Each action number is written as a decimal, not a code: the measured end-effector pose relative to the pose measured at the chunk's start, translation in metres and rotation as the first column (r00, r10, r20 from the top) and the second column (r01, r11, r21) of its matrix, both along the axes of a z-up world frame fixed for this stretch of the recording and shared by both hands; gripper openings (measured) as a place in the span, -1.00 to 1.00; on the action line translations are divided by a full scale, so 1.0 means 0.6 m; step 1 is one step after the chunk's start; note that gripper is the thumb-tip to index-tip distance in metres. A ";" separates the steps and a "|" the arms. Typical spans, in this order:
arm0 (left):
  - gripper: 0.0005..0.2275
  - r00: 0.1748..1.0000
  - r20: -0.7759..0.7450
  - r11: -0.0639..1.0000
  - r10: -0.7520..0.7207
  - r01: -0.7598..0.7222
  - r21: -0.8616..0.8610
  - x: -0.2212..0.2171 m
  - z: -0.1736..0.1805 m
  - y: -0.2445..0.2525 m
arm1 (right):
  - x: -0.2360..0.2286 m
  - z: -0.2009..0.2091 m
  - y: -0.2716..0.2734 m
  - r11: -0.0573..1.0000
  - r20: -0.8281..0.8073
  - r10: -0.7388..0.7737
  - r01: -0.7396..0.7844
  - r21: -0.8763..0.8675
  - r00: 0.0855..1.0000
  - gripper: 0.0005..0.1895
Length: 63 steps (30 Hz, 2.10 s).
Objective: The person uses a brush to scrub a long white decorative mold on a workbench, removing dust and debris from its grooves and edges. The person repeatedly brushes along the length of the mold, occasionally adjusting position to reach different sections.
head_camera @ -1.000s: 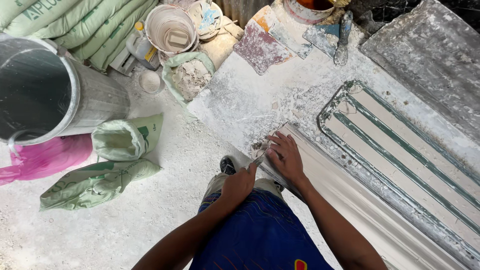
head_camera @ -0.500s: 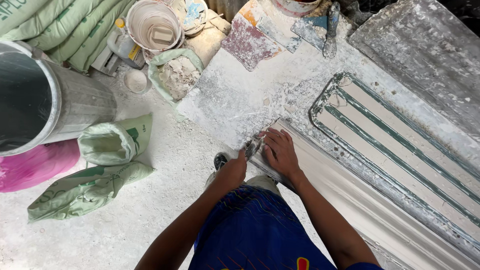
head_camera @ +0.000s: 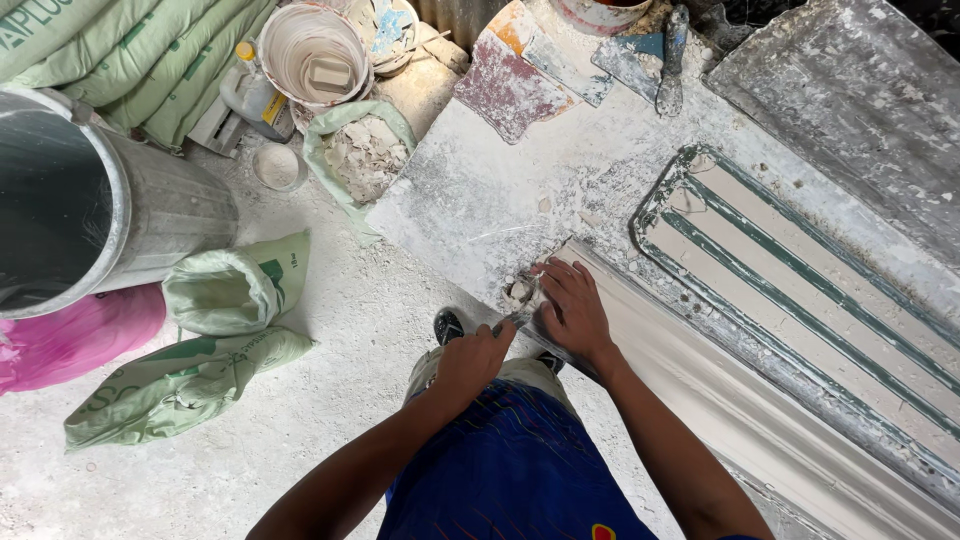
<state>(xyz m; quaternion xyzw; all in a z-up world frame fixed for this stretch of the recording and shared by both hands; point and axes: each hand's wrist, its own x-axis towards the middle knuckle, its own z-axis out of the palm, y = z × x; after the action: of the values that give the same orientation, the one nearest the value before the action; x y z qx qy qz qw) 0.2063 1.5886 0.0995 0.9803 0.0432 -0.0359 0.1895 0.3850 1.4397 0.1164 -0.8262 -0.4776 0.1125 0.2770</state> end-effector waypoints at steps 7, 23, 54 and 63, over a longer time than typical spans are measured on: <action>-0.78 0.974 -0.225 0.988 -0.009 -0.027 -0.154 0.018 0.023 -0.002 | 0.001 0.007 0.001 0.993 0.026 0.035 -0.032 -0.117 0.999 -0.45; -0.83 0.953 -0.304 0.960 0.011 -0.095 -0.262 0.056 0.038 -0.005 | 0.005 0.006 0.013 0.975 0.108 0.099 -0.075 -0.211 0.989 -0.14; -0.66 0.996 -0.082 0.977 -0.018 0.000 -0.215 0.037 -0.057 0.028 | -0.034 -0.141 -0.036 0.859 -0.605 -0.347 0.501 0.101 0.717 -0.78; -0.64 0.996 -0.023 0.988 -0.084 0.080 -0.132 0.048 -0.032 0.039 | -0.038 -0.046 -0.014 0.808 -0.290 -0.569 0.589 -0.023 0.769 -0.72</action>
<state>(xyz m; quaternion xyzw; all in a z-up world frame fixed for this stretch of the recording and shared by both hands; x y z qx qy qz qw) 0.2350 1.6118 0.0804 0.9661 0.0033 -0.0605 0.2511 0.3622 1.4314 0.0886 -0.8981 -0.1587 0.1220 0.3916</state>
